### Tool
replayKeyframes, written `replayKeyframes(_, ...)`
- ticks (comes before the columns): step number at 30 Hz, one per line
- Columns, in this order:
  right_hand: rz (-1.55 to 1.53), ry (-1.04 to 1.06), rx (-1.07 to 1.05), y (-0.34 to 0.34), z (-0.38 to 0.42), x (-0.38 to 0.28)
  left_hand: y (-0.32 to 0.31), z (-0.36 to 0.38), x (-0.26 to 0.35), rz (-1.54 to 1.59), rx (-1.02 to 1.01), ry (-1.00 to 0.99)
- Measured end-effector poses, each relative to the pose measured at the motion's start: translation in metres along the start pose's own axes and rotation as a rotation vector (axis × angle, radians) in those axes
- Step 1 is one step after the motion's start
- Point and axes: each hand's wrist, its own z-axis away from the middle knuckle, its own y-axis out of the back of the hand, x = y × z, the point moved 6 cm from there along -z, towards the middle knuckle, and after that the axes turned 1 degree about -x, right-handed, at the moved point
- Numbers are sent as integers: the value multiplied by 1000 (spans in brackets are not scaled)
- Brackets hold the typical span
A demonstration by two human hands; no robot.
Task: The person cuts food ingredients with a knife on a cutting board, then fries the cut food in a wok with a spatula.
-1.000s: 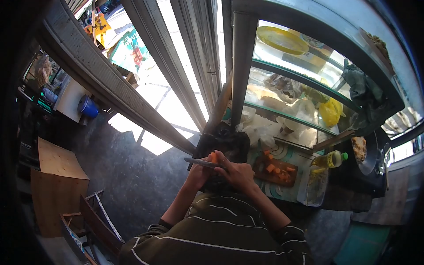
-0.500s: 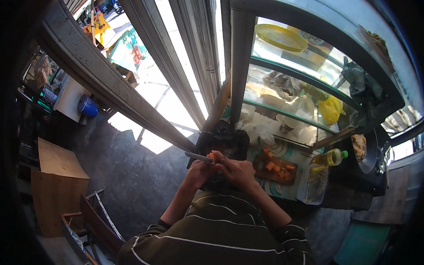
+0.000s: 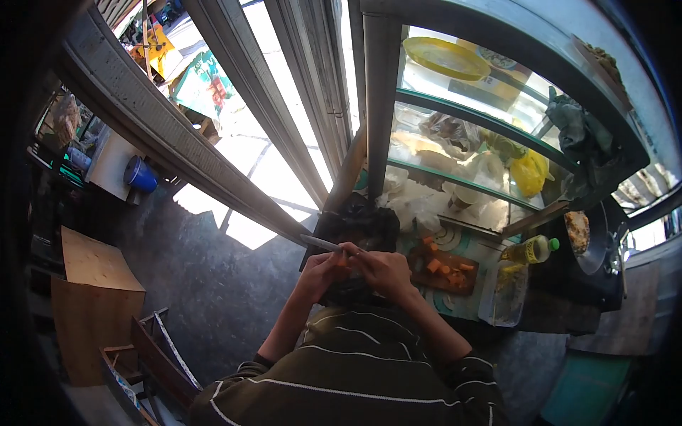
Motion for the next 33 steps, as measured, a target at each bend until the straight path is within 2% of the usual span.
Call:
replayKeyframes(1, -10, 5, -5, -2, 0, 1, 1, 0, 0, -134, 28, 10)
replayKeyframes(2, -10, 5, -5, -3, -1, 2, 1, 0, 1, -135, 28, 9)
replayKeyframes(4, -318, -99, 21, -9, -2, 10, 3, -1, 2, -5, 26, 8)
replayKeyframes(5, -319, -96, 21, -14, -2, 15, 5, -1, 3, -6, 28, 5)
replayKeyframes(7, -1003, -364, -230, -40, -1, 30, 14, -1, 2, 71, 82, 31)
replayKeyframes(8, -1004, -364, -234, -41, 1, 31, 18, -1, 2, 73, 84, 31)
replayKeyframes(10, -1247, -673, -459, -48, 11, 23, 26, 0, 0, 237, 116, 34)
replayKeyframes(14, -1293, -647, -528, -67, 16, 25, 34, 2, 0, 242, 177, 31)
replayKeyframes(16, -867, -377, -276, -59, 5, 26, 32, 1, 3, 150, 145, -18)
replayKeyframes(17, -867, -377, -278, -59, 6, 24, 32, 0, 2, 151, 146, -18)
replayKeyframes(19, -370, -128, -134, -31, -1, 3, 31, -1, 2, 69, 125, -64)
replayKeyframes(20, -370, -128, -134, -29, -2, 1, 31, -2, 2, 69, 125, -63)
replayKeyframes(22, -123, -74, -149, -27, -4, -4, 26, -3, 1, 109, 46, -59)
replayKeyframes(25, -44, -47, -85, -24, -6, -5, 27, -4, -2, 42, 110, -53)
replayKeyframes(28, 2, -101, -157, -18, -8, -9, 21, -1, 3, 52, 103, -98)
replayKeyframes(33, 40, -72, -115, -17, -7, -10, 18, 1, 4, 9, 109, -94)
